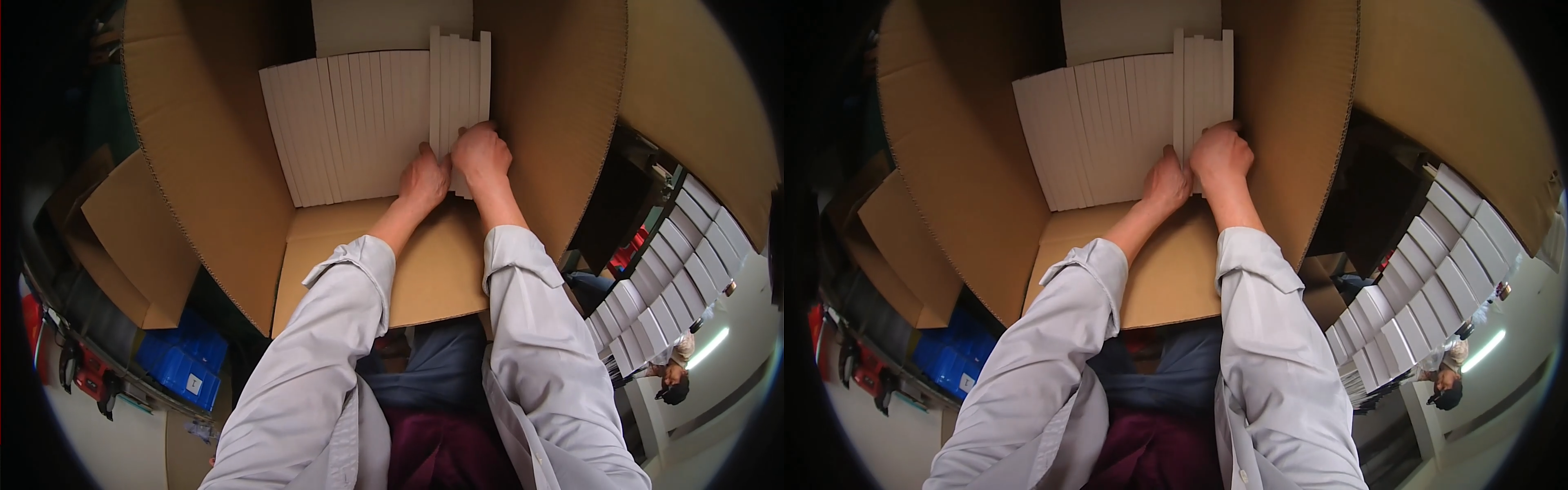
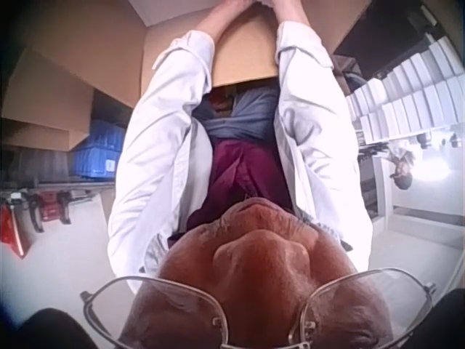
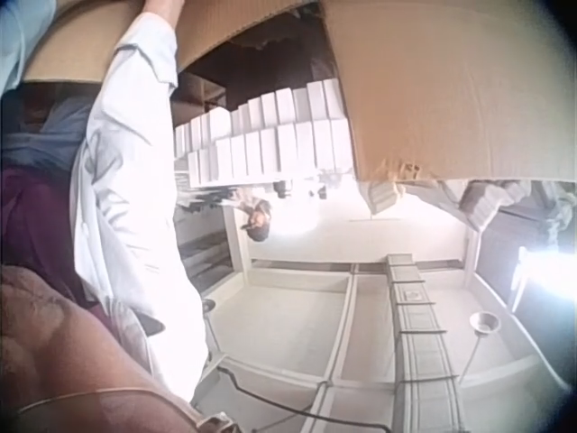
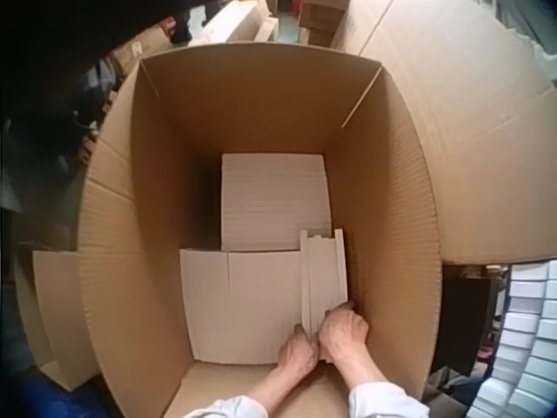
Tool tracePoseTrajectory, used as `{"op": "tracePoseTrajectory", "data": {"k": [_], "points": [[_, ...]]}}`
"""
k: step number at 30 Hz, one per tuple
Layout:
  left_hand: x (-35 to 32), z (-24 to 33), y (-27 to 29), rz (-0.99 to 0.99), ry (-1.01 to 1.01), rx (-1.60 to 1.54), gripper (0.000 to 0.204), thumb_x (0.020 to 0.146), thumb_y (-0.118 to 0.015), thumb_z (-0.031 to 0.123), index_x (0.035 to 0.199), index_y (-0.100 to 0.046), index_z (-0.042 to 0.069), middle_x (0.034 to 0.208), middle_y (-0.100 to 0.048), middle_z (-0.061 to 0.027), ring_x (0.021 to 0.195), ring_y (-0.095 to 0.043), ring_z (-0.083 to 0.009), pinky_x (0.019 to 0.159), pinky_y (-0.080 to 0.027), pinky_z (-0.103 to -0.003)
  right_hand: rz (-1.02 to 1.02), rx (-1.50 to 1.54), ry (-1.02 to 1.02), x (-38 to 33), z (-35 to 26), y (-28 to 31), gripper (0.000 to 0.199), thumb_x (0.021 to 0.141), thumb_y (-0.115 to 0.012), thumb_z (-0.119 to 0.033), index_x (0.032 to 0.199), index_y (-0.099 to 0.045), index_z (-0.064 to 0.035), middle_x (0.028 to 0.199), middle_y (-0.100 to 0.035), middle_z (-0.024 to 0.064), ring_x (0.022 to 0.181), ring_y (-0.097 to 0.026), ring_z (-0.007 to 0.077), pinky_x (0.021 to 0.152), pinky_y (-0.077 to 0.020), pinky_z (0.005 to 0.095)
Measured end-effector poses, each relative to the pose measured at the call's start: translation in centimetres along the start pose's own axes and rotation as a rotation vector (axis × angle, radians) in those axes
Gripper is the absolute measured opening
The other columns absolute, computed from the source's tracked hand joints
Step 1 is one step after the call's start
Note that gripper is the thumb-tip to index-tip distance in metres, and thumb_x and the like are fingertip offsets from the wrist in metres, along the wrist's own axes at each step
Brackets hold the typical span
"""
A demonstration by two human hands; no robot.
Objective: Packing white rectangular components into a large cardboard box.
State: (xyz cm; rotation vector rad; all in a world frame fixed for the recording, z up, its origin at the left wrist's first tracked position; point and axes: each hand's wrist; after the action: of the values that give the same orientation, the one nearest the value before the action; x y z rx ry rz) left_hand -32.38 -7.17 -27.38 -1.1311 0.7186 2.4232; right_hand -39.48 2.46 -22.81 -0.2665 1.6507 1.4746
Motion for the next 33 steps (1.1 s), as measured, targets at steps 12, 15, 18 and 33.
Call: {"op": "tracePoseTrajectory", "data": {"k": [12, 15, 18, 33], "points": [[0.3, 0.0, -0.6, -0.058, -0.038, 0.036, 0.037, 0.096, -0.055, 0.026, 0.116, -0.051, -0.005, 0.106, -0.067, -0.0331, 0.103, -0.065, -0.0484, 0.087, -0.052, -0.055, 0.165, -0.076, 0.106, -1.1, -0.7, 0.1, 0.072, 0.09, -0.068, -0.029, 0.135, -0.035, 0.0165, 0.115, -0.063, 0.0296, 0.104, -0.069, 0.0406, 0.087, -0.0574, 0.0464], [0.3, 0.3, -0.9, -0.067, -0.078, 0.028, 0.03, 0.094, -0.055, 0.02, 0.113, -0.053, -0.003, 0.106, -0.067, -0.0312, 0.103, -0.065, -0.0482, 0.086, -0.052, -0.055, 0.125, -0.038, 0.102, 0.6, 0.3, -1.7, 0.065, 0.089, -0.069, -0.026, 0.131, -0.039, 0.0138, 0.118, -0.06, 0.0296, 0.104, -0.069, 0.0409, 0.086, -0.0578, 0.0471], [0.7, 0.1, -1.3, -0.043, -0.119, 0.021, 0.027, 0.093, -0.056, 0.018, 0.111, -0.054, -0.002, 0.105, -0.068, -0.0299, 0.102, -0.065, -0.0479, 0.086, -0.052, -0.055, 0.164, -0.032, 0.104, 2.3, 0.9, -3.3, 0.056, 0.088, -0.068, -0.024, 0.125, -0.044, 0.0106, 0.118, -0.061, 0.0283, 0.102, -0.069, 0.0404, 0.085, -0.0585, 0.0468], [4.1, -1.9, -1.7, 0.231, -0.152, -0.147, 0.026, 0.091, -0.056, 0.017, 0.112, -0.064, 0.003, 0.104, -0.07, -0.0234, 0.101, -0.066, -0.0437, 0.087, -0.053, -0.05, 0.153, -0.077, 0.107, 5.7, 0.3, -2.4, 0.048, 0.083, -0.07, -0.029, 0.115, -0.06, 0.006, 0.104, -0.073, 0.0222, 0.099, -0.073, 0.0327, 0.081, -0.06, 0.0437]]}}
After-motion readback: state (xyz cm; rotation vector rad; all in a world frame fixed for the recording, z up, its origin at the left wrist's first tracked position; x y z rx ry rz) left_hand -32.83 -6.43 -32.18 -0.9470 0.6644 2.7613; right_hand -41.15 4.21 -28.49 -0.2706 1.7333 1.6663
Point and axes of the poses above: each hand's wrist, its own x-axis towards the middle knuckle, its own y-axis out of the back of the hand, z = x × y
